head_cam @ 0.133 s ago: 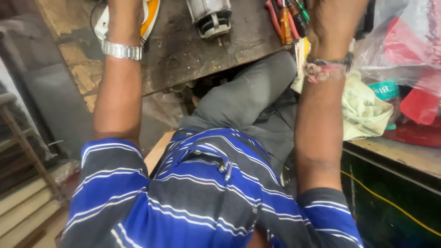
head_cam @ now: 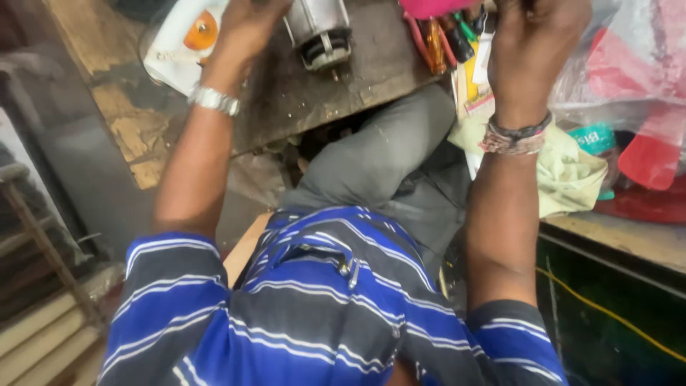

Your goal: The person disassembles a small electric motor, removes the rotor, and uses pliers and a screwdriver to adjust internal components and wires. The person then reassembles the motor housing and continues to adjust the wiring.

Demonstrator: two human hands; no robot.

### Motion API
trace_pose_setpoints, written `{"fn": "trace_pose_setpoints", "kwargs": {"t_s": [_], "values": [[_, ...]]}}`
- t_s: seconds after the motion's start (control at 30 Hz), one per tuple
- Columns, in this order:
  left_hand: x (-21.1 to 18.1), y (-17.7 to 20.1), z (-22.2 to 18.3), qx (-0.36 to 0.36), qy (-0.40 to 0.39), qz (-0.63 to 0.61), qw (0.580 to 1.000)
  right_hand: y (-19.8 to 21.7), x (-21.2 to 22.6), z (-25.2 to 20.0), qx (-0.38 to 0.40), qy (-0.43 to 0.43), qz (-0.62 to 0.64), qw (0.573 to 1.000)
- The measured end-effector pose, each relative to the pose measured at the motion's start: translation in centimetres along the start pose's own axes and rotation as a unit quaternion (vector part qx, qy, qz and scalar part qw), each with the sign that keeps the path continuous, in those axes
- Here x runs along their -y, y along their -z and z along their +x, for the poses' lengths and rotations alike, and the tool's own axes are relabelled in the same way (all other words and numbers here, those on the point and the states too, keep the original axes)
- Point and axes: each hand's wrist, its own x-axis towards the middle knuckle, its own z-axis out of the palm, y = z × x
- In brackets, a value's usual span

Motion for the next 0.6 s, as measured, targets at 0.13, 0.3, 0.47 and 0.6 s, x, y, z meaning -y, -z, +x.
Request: {"fn": "trace_pose_setpoints", "kwargs": {"t_s": [0.13,0.3,0.47,0.6], "values": [[1.2,-5.3,1.8,-0.028,0.007,-0.094,0.995,1.8,0.5,-2.9,0.049,0.078,-0.115,0.989],[3.6,-10.4,5.5,-0.044,0.022,-0.213,0.976,3.0,0.7,-5.9,0.067,0.072,-0.077,0.992],[8.3,-13.7,8.4,0.007,0.096,-0.368,0.925,2.4,0.8,-7.9,0.100,0.061,-0.079,0.990],[10.4,-13.2,9.3,-0.021,0.075,-0.458,0.885,1.7,1.3,-8.5,0.112,0.082,-0.048,0.989]]}}
